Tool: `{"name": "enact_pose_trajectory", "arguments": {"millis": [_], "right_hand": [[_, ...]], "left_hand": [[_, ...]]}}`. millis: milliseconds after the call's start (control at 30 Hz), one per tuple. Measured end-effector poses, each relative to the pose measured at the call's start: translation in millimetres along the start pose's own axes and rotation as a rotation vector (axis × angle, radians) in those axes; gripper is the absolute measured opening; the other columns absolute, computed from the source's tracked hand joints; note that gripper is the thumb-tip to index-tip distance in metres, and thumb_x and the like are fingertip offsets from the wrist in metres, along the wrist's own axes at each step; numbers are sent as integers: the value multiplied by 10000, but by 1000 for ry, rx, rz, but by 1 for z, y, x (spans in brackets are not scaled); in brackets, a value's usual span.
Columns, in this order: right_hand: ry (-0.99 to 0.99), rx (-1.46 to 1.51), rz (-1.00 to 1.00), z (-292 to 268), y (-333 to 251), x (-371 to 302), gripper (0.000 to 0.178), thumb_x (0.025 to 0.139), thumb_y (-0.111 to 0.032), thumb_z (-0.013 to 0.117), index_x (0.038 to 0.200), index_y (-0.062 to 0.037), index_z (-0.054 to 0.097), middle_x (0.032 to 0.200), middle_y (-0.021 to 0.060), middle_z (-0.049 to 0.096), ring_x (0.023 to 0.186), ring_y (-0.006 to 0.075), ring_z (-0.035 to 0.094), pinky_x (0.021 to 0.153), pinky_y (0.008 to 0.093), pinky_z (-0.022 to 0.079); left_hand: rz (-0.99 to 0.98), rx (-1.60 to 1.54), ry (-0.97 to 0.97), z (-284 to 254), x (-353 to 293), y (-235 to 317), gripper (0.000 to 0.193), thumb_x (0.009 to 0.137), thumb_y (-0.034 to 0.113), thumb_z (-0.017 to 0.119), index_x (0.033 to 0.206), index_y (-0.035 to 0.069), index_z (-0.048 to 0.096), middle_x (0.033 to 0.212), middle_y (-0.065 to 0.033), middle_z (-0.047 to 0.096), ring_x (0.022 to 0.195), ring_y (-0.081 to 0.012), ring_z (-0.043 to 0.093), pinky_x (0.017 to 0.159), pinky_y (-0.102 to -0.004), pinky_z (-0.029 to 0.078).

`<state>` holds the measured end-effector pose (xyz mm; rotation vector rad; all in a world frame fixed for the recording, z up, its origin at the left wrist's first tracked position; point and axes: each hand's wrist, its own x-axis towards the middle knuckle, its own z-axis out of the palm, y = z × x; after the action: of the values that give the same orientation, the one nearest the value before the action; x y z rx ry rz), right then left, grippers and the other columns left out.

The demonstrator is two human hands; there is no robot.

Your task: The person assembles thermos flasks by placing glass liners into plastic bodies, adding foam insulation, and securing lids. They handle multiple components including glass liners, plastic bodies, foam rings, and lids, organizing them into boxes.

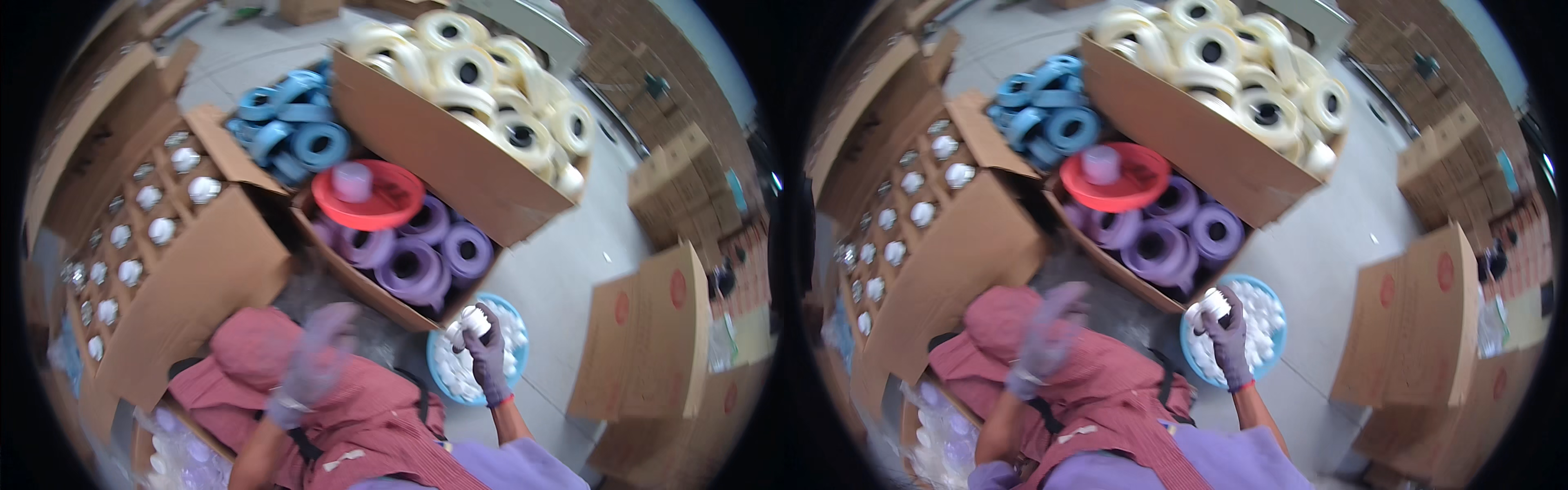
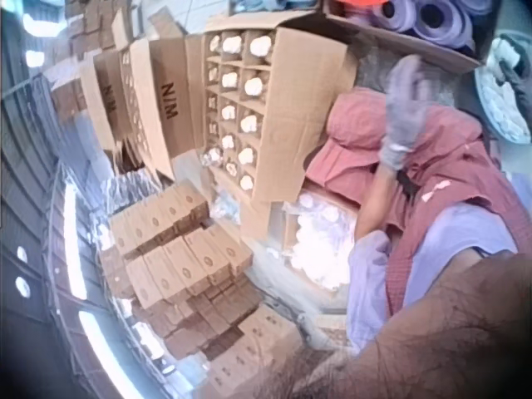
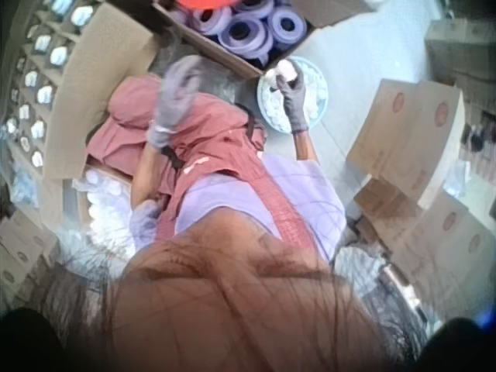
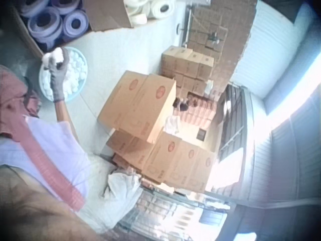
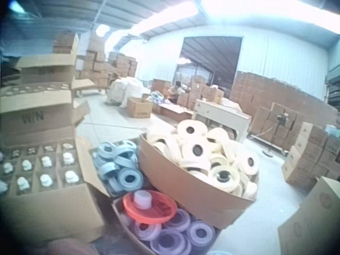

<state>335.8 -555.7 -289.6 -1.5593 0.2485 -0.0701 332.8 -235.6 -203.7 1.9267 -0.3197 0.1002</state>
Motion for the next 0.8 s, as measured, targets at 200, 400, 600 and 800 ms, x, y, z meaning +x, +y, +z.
{"name": "enact_pose_trajectory", "arguments": {"millis": [200,400,600,800], "right_hand": [[-412,-462,-902,224,-106,19,608,767,-211,793,1286,-51,521,1371,250,429,1260,402,464,1030,450,422],[-894,-284,-1002,427,-151,30,471,777,-85,670,1225,-45,532,1315,234,427,1238,408,450,1023,445,414],[-1160,-46,-954,643,-171,-3,476,814,-158,669,1253,-41,525,1291,193,441,1218,346,451,1034,402,401],[-1200,7,-757,819,-161,-27,538,829,-230,701,1294,-55,497,1269,187,439,1151,324,499,954,384,482]], "left_hand": [[60,112,381,-41,27,6,615,821,270,783,1302,3,511,1118,-203,594,1048,-361,584,907,-415,480],[-202,298,971,-282,-67,-42,597,835,139,729,1351,-24,476,1185,-173,584,1043,-251,602,899,-352,515],[-566,706,898,-491,-174,-129,460,824,122,638,1272,46,567,1229,-205,620,1119,-371,598,992,-419,471],[-586,1037,259,-520,-141,-173,364,864,252,566,1160,53,640,1202,-217,577,1148,-375,547,1026,-436,436]]}}
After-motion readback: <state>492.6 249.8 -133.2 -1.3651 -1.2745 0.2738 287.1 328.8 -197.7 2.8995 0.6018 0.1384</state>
